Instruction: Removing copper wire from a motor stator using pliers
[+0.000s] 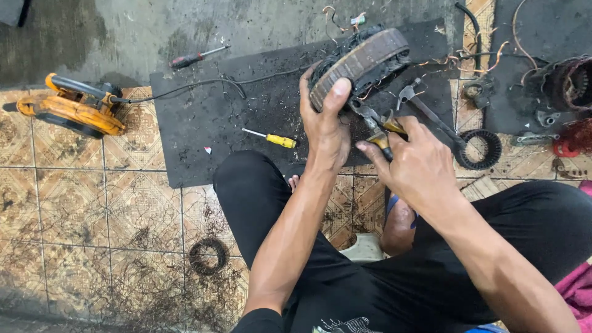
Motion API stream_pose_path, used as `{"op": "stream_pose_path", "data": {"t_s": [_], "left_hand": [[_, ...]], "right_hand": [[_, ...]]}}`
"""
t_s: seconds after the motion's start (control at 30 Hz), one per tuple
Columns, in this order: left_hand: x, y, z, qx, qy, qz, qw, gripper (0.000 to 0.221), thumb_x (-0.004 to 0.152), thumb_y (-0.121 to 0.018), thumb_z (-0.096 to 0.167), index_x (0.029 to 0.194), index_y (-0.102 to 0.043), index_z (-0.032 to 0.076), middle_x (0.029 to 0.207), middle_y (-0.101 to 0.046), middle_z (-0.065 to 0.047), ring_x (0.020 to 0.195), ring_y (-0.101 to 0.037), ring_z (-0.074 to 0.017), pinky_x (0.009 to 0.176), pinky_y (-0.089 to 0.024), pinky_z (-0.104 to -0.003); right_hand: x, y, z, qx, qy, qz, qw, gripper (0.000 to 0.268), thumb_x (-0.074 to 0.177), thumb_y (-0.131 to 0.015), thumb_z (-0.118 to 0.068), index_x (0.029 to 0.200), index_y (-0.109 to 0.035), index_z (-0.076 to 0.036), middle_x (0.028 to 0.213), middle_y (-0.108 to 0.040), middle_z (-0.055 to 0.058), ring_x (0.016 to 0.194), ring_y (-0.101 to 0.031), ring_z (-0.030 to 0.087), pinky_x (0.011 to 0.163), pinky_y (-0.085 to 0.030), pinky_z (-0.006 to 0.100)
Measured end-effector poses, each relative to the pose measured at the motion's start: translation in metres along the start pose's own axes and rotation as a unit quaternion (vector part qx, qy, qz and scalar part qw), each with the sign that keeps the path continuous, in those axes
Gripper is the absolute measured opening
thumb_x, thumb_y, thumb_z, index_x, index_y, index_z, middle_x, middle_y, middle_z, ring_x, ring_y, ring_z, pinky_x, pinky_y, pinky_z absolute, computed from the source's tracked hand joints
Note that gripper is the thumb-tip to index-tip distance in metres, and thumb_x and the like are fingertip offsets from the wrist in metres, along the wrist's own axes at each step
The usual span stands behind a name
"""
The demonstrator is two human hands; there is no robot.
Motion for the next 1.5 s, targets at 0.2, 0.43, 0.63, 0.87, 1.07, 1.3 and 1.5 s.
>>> {"op": "stream_pose_path", "data": {"t_s": [0.2, 0.43, 0.63, 0.87, 1.07, 1.3, 1.5], "left_hand": [[0.014, 0.029, -0.024, 0.084, -0.064, 0.000, 0.994, 0.064, 0.081, -0.083, 0.046, 0.125, -0.055, 0.008, 0.103, -0.054, -0.009, 0.094, -0.056, -0.0198, 0.078, -0.061, -0.039], [0.008, 0.021, -0.021, 0.090, -0.059, 0.007, 0.994, 0.057, 0.079, -0.084, 0.045, 0.113, -0.060, 0.006, 0.095, -0.053, -0.006, 0.087, -0.059, -0.0190, 0.069, -0.063, -0.037], [0.006, 0.012, -0.022, 0.102, -0.023, 0.029, 0.994, 0.062, 0.080, -0.082, 0.050, 0.115, -0.056, 0.006, 0.103, -0.050, -0.010, 0.095, -0.054, -0.0231, 0.076, -0.058, -0.042], [0.002, -0.009, -0.010, 0.078, 0.018, 0.059, 0.995, 0.067, 0.080, -0.080, 0.051, 0.120, -0.052, 0.006, 0.109, -0.045, -0.012, 0.102, -0.048, -0.0235, 0.084, -0.053, -0.044], [0.001, -0.020, 0.002, 0.007, 0.115, 0.089, 0.989, 0.085, 0.087, -0.065, 0.063, 0.146, -0.046, 0.005, 0.135, -0.045, -0.029, 0.125, -0.048, -0.0423, 0.104, -0.044, -0.067], [0.015, 0.014, -0.022, -0.057, 0.086, 0.073, 0.992, 0.057, 0.092, -0.072, 0.059, 0.123, -0.070, 0.011, 0.118, -0.066, -0.022, 0.107, -0.062, -0.0347, 0.089, -0.053, -0.060], [0.011, -0.008, 0.003, -0.159, 0.111, 0.098, 0.976, 0.061, 0.080, -0.078, 0.058, 0.109, -0.060, 0.008, 0.094, -0.058, -0.010, 0.093, -0.061, -0.0334, 0.078, -0.057, -0.057]], "right_hand": [[0.002, -0.016, 0.020, 0.185, -0.009, -0.036, 0.982, 0.046, 0.104, -0.068, -0.036, 0.075, -0.072, -0.002, 0.097, -0.070, 0.019, 0.092, -0.072, 0.044, 0.074, -0.058, 0.046], [0.000, -0.013, 0.031, 0.313, -0.077, -0.110, 0.940, 0.054, 0.106, -0.063, -0.033, 0.064, -0.066, 0.001, 0.087, -0.072, 0.023, 0.091, -0.069, 0.048, 0.075, -0.054, 0.052], [-0.005, -0.021, 0.028, 0.313, -0.121, -0.134, 0.932, 0.059, 0.106, -0.062, -0.039, 0.062, -0.066, -0.001, 0.085, -0.071, 0.025, 0.091, -0.070, 0.048, 0.076, -0.052, 0.053], [0.002, -0.020, 0.019, 0.197, -0.110, -0.096, 0.970, 0.053, 0.106, -0.061, -0.045, 0.077, -0.074, -0.002, 0.098, -0.071, 0.021, 0.088, -0.070, 0.047, 0.073, -0.056, 0.051], [-0.002, -0.012, 0.017, 0.106, -0.085, -0.090, 0.987, 0.050, 0.103, -0.064, -0.048, 0.083, -0.078, -0.004, 0.104, -0.071, 0.019, 0.087, -0.072, 0.045, 0.073, -0.059, 0.050], [0.003, -0.016, 0.024, 0.206, -0.048, -0.089, 0.973, 0.045, 0.104, -0.066, -0.037, 0.077, -0.077, -0.003, 0.090, -0.068, 0.021, 0.082, -0.071, 0.047, 0.069, -0.058, 0.049], [-0.017, -0.030, 0.040, 0.491, -0.258, -0.175, 0.814, 0.053, 0.105, -0.060, -0.037, 0.061, -0.063, -0.007, 0.059, -0.055, 0.003, 0.061, -0.059, 0.016, 0.056, -0.051, 0.033]]}}
Point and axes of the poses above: each hand's wrist, its own x-axis towards the middle knuckle, its own y-axis out of the back of the hand, z = x × y, the point moved 3 cm from there along x, towards the middle knuckle
